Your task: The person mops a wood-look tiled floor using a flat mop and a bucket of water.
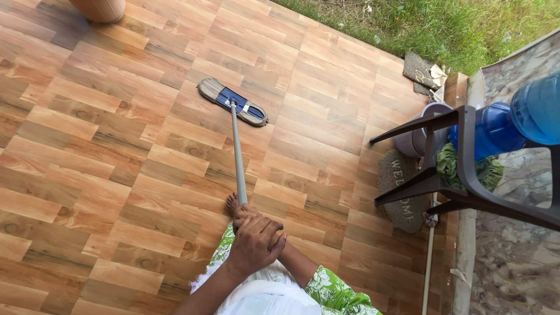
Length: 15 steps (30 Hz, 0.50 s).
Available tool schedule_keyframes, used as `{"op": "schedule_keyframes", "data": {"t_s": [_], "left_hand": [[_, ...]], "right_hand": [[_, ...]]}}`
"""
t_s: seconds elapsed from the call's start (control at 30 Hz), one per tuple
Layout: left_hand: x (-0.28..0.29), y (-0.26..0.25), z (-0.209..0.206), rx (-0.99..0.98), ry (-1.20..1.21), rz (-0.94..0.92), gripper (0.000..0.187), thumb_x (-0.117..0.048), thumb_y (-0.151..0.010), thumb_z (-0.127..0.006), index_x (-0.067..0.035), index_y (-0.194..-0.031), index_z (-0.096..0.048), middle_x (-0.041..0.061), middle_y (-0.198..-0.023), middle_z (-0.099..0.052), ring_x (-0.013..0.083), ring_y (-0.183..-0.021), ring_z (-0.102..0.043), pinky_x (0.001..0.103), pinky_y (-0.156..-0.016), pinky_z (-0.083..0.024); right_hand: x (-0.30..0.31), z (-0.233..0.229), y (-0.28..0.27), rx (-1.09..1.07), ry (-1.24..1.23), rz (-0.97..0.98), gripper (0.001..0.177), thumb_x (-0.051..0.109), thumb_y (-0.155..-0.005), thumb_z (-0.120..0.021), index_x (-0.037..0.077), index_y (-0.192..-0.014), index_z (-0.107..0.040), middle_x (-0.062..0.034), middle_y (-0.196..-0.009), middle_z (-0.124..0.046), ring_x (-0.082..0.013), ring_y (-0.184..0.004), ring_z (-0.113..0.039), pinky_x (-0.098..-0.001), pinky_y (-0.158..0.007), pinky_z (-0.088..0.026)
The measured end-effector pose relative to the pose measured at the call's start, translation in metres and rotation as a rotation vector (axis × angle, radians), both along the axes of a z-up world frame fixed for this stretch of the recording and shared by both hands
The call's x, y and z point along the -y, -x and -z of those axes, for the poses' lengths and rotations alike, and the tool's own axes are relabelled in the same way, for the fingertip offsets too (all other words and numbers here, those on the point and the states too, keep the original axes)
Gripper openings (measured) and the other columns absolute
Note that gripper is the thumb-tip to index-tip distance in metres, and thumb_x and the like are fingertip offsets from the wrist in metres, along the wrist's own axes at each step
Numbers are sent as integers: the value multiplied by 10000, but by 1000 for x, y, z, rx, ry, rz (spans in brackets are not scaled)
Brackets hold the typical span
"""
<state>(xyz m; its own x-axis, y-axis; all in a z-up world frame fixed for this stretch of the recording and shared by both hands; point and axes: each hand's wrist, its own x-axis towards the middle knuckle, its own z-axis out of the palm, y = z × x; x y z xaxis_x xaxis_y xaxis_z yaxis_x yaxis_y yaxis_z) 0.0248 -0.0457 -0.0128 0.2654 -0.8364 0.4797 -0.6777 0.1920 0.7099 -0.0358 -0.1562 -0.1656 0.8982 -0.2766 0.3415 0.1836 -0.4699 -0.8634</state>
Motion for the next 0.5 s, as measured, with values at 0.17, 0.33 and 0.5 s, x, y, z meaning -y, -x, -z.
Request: {"op": "schedule_keyframes", "data": {"t_s": [0.17, 0.33, 0.5], "left_hand": [[114, -64, 34, 90, 143, -82, 127, -207, -883, -708, -87, -893, -669, 96, -861, -700, 301, -858, -683, 469, -891, -492], [236, -150, 42, 122, 69, -201, 160, -207, -837, -720, -73, -909, -671, 125, -918, -660, 325, -975, -642, 489, -970, -444], [265, -176, 12, -17, 76, -177, 222, -230, -858, -704, -70, -1011, -687, 129, -1087, -664, 316, -1104, -612, 488, -1013, -397]], "right_hand": [[126, 45, -52, -8, -166, -54, 92, 192, -1039, -525, 107, -1008, -541, -7, -865, -496, -139, -778, -506, -301, -700, -479], [232, 52, -158, 104, -762, -220, 92, 186, -1030, -524, 101, -1000, -539, -6, -867, -488, -147, -767, -498, -294, -684, -472], [261, 2, -181, -63, -304, -57, 135, 195, -981, -530, 64, -1002, -503, -33, -881, -470, -174, -782, -501, -315, -701, -479]]}}
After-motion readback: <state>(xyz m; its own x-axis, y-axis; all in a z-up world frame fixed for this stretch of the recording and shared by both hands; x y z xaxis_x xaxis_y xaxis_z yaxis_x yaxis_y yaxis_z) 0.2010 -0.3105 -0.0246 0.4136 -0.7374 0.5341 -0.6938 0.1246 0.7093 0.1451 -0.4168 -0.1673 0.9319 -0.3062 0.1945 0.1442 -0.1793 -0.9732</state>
